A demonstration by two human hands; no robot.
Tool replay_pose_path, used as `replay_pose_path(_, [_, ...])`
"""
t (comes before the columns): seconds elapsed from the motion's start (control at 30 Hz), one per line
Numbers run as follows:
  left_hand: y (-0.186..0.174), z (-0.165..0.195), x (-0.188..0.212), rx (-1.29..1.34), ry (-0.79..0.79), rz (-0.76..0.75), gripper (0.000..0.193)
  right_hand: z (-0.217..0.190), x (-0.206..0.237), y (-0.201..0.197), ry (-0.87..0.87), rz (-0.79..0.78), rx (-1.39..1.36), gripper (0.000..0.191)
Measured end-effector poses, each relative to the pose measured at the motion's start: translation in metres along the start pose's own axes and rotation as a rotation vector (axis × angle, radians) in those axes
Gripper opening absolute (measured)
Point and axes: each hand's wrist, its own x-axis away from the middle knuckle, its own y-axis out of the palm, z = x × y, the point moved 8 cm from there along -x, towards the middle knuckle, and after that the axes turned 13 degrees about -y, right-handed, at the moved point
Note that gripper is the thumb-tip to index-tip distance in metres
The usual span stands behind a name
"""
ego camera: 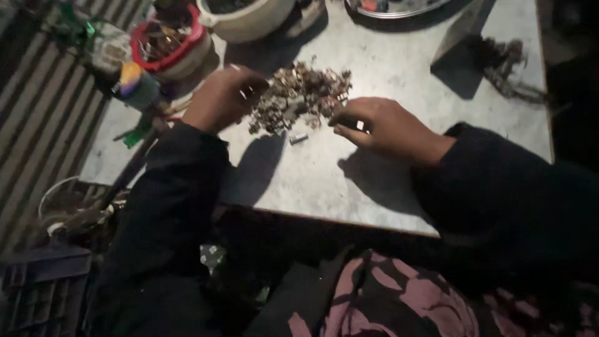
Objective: The person sits on the floor and uses pliers and a screwdriver to disassemble small electronic components. They pick up parts from a bowl, remove pieces, and place the separated components into a pile on the table.
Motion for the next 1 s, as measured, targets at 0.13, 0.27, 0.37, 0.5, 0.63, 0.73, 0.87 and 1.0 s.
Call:
replay_pose_path(0.13, [0.047,0.053,0.033,0.007,-0.074,-0.284,0.026,-0.015,0.005,0.006,-0.090,-0.002,0.063,0.021])
replay_pose_path(0.27, [0.052,0.072,0.040,-0.013,0.040,-0.266,0.020,-0.027,0.013,-0.001,-0.121,-0.076,0.030,0.020])
replay_pose_path(0.37, [0.056,0.065,0.030,0.119,0.010,-0.355,0.021,-0.021,0.019,-0.014,-0.093,-0.153,0.016,0.022])
replay_pose_path(0.5, [0.077,0.057,0.006,0.833,-0.309,-0.646,0.022,0.015,0.018,-0.026,0.135,-0.055,-0.202,0.028])
replay_pose_path(0.63, [0.099,0.069,-0.006,1.172,-0.413,-0.831,0.027,0.044,0.020,-0.009,0.362,0.120,-0.658,0.045])
replay_pose_path(0.73, [0.126,0.065,-0.007,1.334,-0.570,-0.913,0.029,0.053,0.023,0.005,0.439,0.117,-0.733,0.042])
replay_pose_path(0.87, [0.155,0.065,-0.004,1.571,-0.612,-0.995,0.026,0.062,0.026,0.019,0.626,0.118,-0.911,0.028])
replay_pose_path(1.0, [0.152,0.056,0.005,1.585,-0.649,-0.940,0.024,0.065,0.029,0.020,0.794,0.243,-1.094,0.025])
